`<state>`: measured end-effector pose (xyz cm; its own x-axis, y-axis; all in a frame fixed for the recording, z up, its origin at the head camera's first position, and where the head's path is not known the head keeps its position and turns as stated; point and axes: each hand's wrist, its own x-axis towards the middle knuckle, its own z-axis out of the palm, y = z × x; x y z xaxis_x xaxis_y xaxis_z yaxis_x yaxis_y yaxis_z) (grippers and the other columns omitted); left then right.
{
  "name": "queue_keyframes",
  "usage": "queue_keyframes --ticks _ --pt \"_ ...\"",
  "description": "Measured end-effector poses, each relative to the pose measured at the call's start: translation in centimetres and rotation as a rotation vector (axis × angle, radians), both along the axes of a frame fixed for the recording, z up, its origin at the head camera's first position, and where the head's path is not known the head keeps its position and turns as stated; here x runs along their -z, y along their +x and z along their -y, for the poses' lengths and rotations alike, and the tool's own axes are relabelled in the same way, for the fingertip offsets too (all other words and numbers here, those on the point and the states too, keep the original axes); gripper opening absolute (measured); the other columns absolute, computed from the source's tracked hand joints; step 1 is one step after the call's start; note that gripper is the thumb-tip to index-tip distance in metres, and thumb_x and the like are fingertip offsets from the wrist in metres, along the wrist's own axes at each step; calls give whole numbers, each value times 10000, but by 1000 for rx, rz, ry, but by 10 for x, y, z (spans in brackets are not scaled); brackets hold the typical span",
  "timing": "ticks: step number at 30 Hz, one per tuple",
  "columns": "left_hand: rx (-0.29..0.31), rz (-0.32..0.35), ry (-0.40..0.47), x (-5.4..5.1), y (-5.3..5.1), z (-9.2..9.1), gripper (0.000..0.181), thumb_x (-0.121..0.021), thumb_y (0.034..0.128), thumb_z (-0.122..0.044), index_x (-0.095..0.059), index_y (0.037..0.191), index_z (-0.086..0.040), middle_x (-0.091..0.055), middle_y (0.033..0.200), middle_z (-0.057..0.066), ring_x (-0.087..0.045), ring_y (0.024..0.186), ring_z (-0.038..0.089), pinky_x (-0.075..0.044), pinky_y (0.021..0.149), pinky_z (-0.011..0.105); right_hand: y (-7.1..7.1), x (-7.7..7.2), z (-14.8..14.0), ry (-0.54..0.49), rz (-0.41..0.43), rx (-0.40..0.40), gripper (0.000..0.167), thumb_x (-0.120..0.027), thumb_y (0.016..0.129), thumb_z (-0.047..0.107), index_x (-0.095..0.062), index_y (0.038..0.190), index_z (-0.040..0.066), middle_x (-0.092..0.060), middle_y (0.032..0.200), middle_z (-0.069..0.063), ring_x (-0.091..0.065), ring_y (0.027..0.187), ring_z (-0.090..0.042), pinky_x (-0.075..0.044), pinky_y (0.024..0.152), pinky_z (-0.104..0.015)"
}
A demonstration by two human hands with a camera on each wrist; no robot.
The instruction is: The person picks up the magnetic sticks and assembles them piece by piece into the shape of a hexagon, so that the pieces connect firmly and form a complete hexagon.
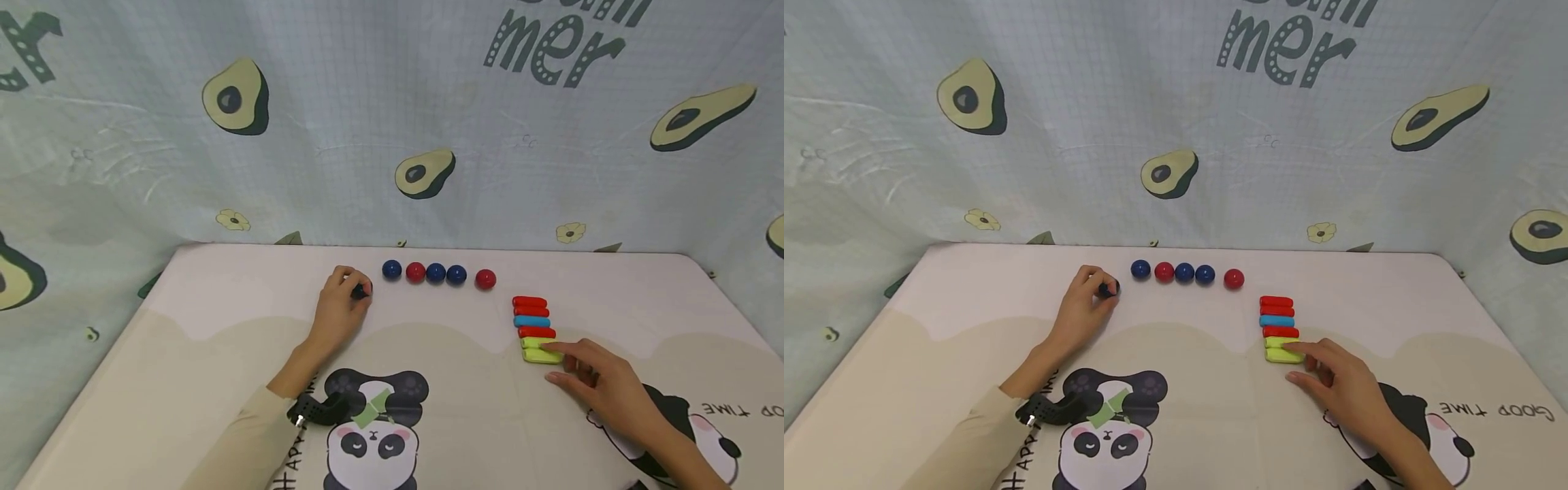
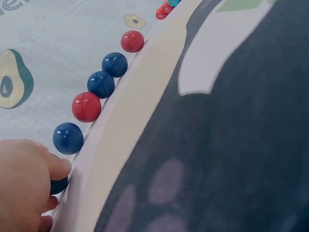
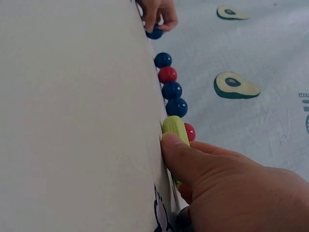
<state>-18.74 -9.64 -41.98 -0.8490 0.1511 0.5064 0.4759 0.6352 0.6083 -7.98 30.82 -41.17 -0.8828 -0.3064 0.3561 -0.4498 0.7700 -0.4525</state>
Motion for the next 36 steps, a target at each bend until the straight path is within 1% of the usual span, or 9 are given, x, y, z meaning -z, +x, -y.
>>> queue_keyframes --ticks 5,9,12,15,21,25,30,33,36 --pt "1 12 3 -3 2 0 232 -724 779 33 -555 868 -97 -503 997 127 -510 934 330 -400 778 501 1 -3 3 -13 3 5 483 -835 706 65 -662 1124 234 -477 804 135 -416 631 -24 -345 494 -163" --pt "7 29 2 -4 3 -2 265 -713 798 18 -547 986 -65 -514 1012 147 -521 957 328 -410 804 500 3 -5 6 -10 18 27 479 -841 694 53 -647 1101 215 -467 791 116 -426 638 -34 -364 496 -174" --pt "8 54 2 -6 4 -2 327 -712 811 0 -556 1096 -32 -523 1043 163 -527 982 324 -409 829 492 4 -6 7 -4 35 50 459 -840 692 46 -649 1083 194 -456 778 103 -426 637 -40 -368 489 -183" --pt "10 90 6 -7 5 -2 343 -704 829 -12 -582 1149 -8 -522 1064 173 -526 984 315 -407 858 480 5 -7 8 9 51 70 415 -831 706 48 -663 1061 183 -454 779 95 -422 631 -41 -370 484 -184" --pt "3 170 6 -11 6 -2 349 -724 844 -57 -615 1172 -10 -569 1054 163 -530 900 278 -441 830 427 8 -11 8 55 27 109 365 -816 729 53 -679 1043 180 -472 931 57 -444 700 -35 -418 529 -182" --pt "10 214 12 -13 8 -2 356 -739 837 -92 -635 1169 -17 -628 1025 132 -538 873 250 -443 791 397 10 -16 10 28 10 99 398 -806 730 16 -657 1053 194 -492 1022 43 -475 739 -29 -426 513 -191" --pt "34 240 73 -16 22 0 346 -742 841 -108 -641 1165 -37 -618 928 73 -517 774 195 -434 670 312 10 -25 26 -11 10 43 450 -800 719 -19 -627 1074 197 -571 1020 79 -536 737 -28 -428 501 -188" --pt "54 269 112 -17 36 -2 352 -753 834 -128 -644 1160 -53 -602 847 29 -507 717 157 -426 622 263 8 -28 42 -20 34 25 451 -805 717 -13 -628 1071 204 -591 969 100 -545 730 -35 -449 513 -200" --pt "89 297 152 -19 51 -6 364 -769 816 -127 -648 1152 -57 -591 806 -4 -509 698 128 -429 614 238 5 -28 55 -41 61 -3 449 -806 721 -9 -631 1067 217 -585 952 112 -543 733 -43 -465 522 -208"
